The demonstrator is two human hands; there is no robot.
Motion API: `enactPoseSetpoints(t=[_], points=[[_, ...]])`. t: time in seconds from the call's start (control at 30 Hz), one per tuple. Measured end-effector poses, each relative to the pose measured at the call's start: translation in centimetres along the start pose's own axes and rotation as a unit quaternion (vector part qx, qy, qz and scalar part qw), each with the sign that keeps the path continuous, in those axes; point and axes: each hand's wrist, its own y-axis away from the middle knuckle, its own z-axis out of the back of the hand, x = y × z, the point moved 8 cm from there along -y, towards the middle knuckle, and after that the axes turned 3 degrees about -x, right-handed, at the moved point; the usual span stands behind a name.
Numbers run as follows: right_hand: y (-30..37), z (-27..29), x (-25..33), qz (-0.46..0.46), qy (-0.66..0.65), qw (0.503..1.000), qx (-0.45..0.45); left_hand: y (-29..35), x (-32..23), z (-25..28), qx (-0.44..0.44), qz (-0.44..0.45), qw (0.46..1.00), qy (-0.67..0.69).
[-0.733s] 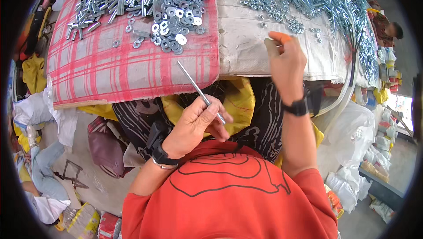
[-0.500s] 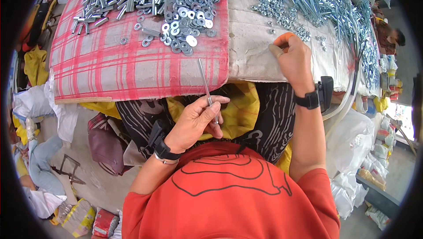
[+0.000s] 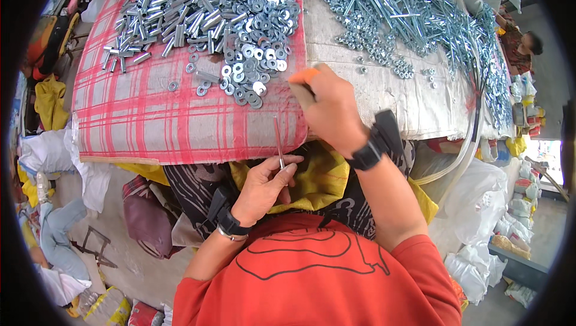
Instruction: Assemble metal bolts, washers, and spacers manually.
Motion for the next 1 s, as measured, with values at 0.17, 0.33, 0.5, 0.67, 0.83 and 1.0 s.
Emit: enactPoseSetpoints(t=[0.17, 0.33, 0.5, 0.67, 0.83, 1.0], points=[[4.8, 0.6, -1.2, -0.245, -0.233, 0.935, 0.110, -0.4, 0.5, -0.6, 0.009, -0.005, 0.998, -0.057], [7.1, 2.4, -1.7, -0.248, -0.273, 0.929, -0.007, -0.1, -2.0, -0.5, -0.072, -0.213, 0.933, -0.280], [8.3, 3.1, -1.6, -0.232, -0.253, 0.939, -0.023, 0.1, -2.7, -1.0, -0.122, -0.289, 0.880, -0.355], [8.0, 5.5, 1.4, -0.016, -0.075, 0.995, -0.056, 0.3, -2.6, -1.7, -0.096, -0.246, 0.895, -0.360], [9.3, 4.7, -0.9, -0.231, -0.273, 0.933, 0.037, 0.2, -2.6, -2.1, -0.078, -0.264, 0.893, -0.356], [10.9, 3.5, -2.6, -0.414, -0.361, 0.833, 0.067, 0.4, -3.1, -2.4, -0.114, -0.287, 0.839, -0.447]])
